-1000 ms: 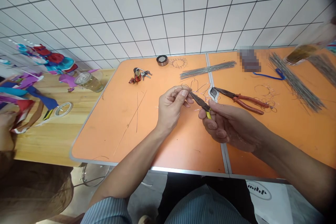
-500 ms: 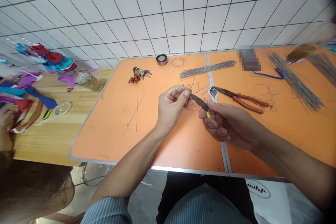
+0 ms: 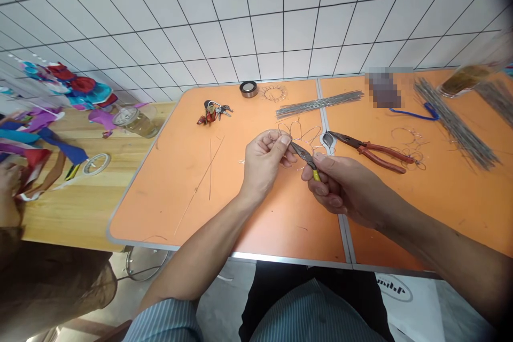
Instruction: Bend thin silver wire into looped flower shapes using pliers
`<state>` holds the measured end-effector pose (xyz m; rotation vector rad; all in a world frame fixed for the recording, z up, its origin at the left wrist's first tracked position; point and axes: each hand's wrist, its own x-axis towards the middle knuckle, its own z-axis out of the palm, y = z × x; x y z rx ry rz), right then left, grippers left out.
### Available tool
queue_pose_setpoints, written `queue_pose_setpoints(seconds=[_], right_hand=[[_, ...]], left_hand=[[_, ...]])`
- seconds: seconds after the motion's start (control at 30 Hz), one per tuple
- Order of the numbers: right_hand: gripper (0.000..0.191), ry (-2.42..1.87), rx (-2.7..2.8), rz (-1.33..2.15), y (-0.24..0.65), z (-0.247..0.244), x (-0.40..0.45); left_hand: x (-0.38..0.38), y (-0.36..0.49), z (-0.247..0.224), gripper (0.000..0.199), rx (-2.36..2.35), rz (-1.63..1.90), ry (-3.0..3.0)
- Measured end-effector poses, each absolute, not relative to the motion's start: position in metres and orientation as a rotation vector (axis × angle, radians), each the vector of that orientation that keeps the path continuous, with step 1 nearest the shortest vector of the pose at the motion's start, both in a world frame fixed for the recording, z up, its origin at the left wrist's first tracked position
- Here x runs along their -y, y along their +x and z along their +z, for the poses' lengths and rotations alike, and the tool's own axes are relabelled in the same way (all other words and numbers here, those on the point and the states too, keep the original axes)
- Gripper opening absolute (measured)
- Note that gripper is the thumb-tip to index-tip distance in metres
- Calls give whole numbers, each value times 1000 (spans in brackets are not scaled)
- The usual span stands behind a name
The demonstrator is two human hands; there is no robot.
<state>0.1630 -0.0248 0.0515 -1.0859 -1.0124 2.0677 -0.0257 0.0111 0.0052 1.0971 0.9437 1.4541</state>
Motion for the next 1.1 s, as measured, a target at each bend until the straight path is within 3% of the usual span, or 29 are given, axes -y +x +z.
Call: queue_pose_setpoints(seconds=[0.4, 0.7, 0.8, 0.9, 0.93, 1.0, 1.1], right_hand=[[48, -1147, 1147, 1932, 158, 51, 28], [49, -1088, 1244, 2072, 176, 49, 36], [41, -1213, 1608, 1769, 191, 69, 41], [28, -1426, 1751, 885, 202, 92, 31], [18, -1466, 1709, 743, 203, 97, 23], [12, -1464, 1632, 771, 203, 100, 6], [18, -1408, 1736, 906, 199, 91, -19]], left_hand=[[-13, -28, 6, 42, -953, 1378, 1046], [-15, -32, 8, 40, -941, 1420, 1068], [-18, -34, 6, 42, -921, 1340, 1044], [-18, -34, 4, 43, -865, 1209, 1029], [-18, -34, 3, 42, -847, 1168, 1021], [-17, -32, 1, 42, -821, 1096, 1007], [-14, -29, 0, 42, -803, 1015, 1008]])
